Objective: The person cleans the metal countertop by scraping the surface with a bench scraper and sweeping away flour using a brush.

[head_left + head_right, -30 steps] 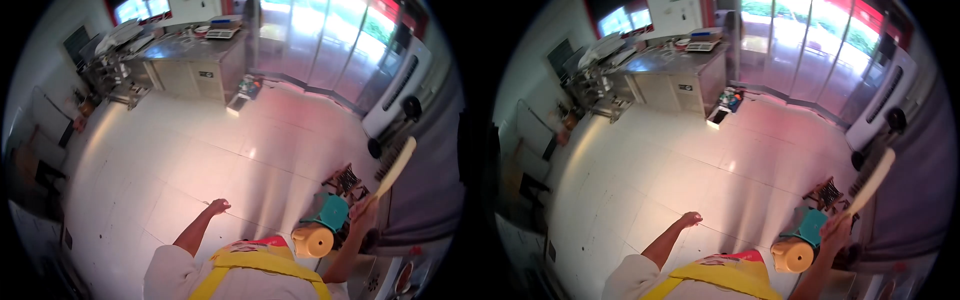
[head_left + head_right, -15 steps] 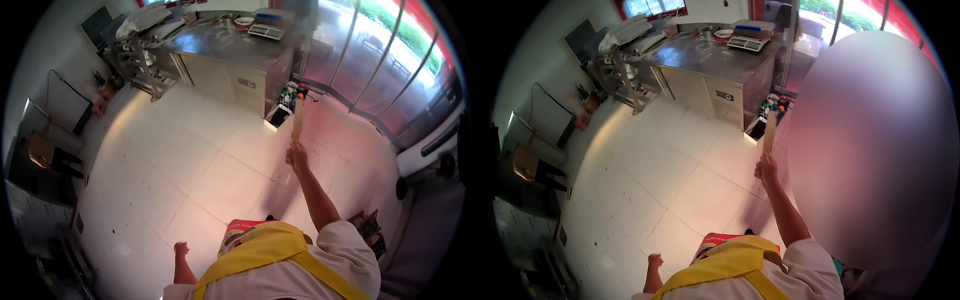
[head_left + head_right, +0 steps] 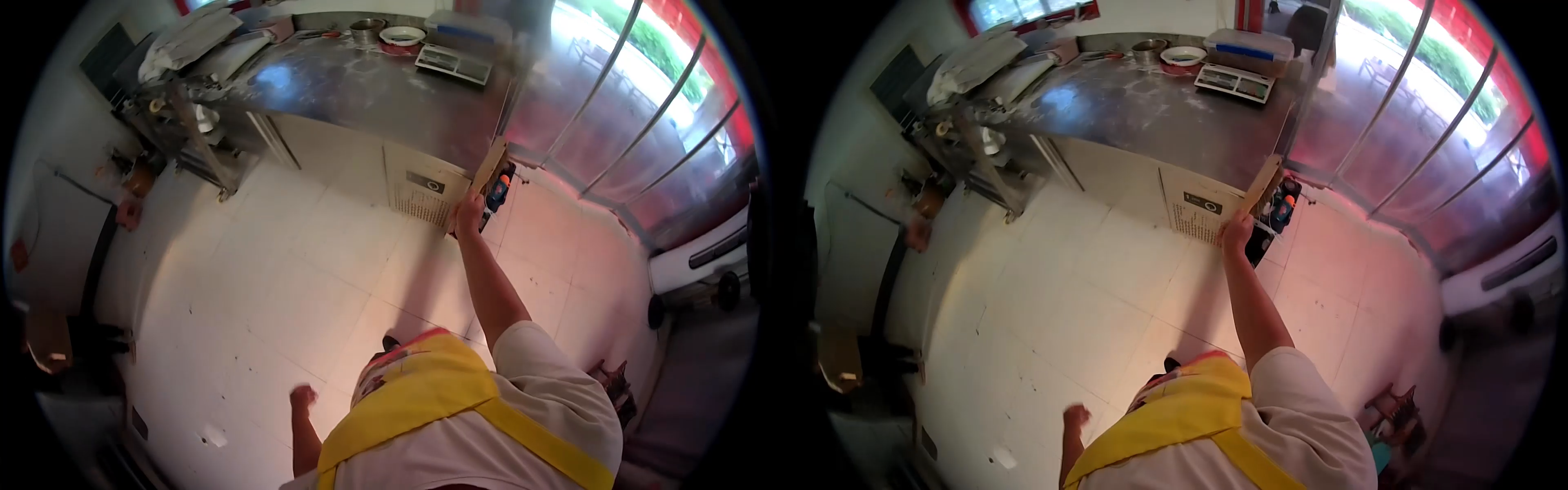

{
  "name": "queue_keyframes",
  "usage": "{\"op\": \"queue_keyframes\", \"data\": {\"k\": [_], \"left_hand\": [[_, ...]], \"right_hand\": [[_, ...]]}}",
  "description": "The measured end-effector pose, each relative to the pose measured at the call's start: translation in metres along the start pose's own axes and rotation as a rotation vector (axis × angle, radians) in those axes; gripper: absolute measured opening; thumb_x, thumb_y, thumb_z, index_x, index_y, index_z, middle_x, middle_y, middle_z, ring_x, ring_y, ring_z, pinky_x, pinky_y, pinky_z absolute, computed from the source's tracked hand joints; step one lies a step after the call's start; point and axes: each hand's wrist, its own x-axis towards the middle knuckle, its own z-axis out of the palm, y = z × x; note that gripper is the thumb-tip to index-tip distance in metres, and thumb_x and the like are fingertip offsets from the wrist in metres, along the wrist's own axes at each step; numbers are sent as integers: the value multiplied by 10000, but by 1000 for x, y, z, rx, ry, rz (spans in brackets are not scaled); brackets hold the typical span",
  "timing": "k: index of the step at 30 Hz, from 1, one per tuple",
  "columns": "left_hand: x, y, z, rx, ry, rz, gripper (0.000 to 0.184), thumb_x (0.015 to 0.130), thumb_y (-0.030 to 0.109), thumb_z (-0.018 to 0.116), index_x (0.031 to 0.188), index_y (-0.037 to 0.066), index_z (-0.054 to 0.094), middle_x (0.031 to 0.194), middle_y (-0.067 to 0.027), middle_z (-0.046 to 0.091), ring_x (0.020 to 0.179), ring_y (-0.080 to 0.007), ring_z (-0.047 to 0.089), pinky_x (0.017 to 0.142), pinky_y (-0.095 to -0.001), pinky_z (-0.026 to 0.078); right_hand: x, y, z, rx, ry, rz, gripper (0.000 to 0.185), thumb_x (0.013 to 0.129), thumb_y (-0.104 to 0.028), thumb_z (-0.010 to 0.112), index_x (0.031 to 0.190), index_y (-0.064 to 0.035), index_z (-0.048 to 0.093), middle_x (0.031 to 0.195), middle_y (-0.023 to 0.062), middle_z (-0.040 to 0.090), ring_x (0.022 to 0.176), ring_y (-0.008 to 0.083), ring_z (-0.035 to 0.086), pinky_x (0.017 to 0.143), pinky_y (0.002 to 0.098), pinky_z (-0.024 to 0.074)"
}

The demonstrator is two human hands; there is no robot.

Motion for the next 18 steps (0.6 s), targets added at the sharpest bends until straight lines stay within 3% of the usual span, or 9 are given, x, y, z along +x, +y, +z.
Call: {"op": "queue_keyframes", "data": {"k": [2,3,5,8,10,12,14,15,18], "left_hand": [[56,133,37,114,5,74,137,869,175,538,902,43,553,695,-50,565,593,-144,589,475,-230,465],[96,174,42,166,-96,191,176,883,232,529,970,81,553,801,-61,604,684,-174,618,560,-273,500],[129,277,82,161,-141,270,273,888,274,538,1027,39,533,823,-50,594,694,-135,605,570,-228,474],[177,376,131,229,-151,339,249,891,204,513,1082,47,536,875,-65,605,741,-149,613,606,-239,479],[215,388,145,200,-206,279,249,874,169,519,1092,47,534,885,-67,605,753,-153,613,613,-241,480],[250,390,141,139,-277,192,235,842,103,532,1071,51,551,851,-65,615,719,-146,613,589,-239,479],[308,376,116,486,-322,35,232,813,136,594,1023,38,582,740,-54,624,625,-143,616,511,-247,466],[303,394,118,695,-312,101,273,800,174,620,1034,40,578,767,-56,627,626,-155,623,502,-252,463],[341,413,100,504,-194,-114,229,799,161,610,1005,63,583,792,-83,625,622,-183,633,499,-270,468]], "right_hand": [[43,8,27,34,78,-6,268,912,-338,431,839,-84,391,583,56,441,377,158,418,335,286,357],[62,12,42,51,129,0,266,909,-325,433,835,-73,394,572,65,442,378,170,434,329,298,361],[96,27,72,84,232,19,262,904,-300,438,829,-51,400,549,82,444,380,193,467,317,323,369],[147,55,138,84,236,214,237,881,-290,466,826,-64,421,572,78,451,436,194,491,336,334,381],[195,106,197,198,211,225,227,877,-298,474,801,-86,444,588,67,455,466,177,489,350,332,384],[204,86,257,111,39,302,213,884,-320,463,818,-119,489,642,26,469,534,145,492,416,320,400],[222,70,297,50,-26,163,214,893,-333,453,813,-141,504,637,4,463,545,128,488,433,303,400],[227,69,306,9,-31,47,217,897,-337,447,805,-149,504,621,-2,456,537,124,484,429,293,396],[216,22,244,-232,53,-2,228,903,-330,442,801,-135,504,602,-1,463,532,120,488,421,275,393]]}}
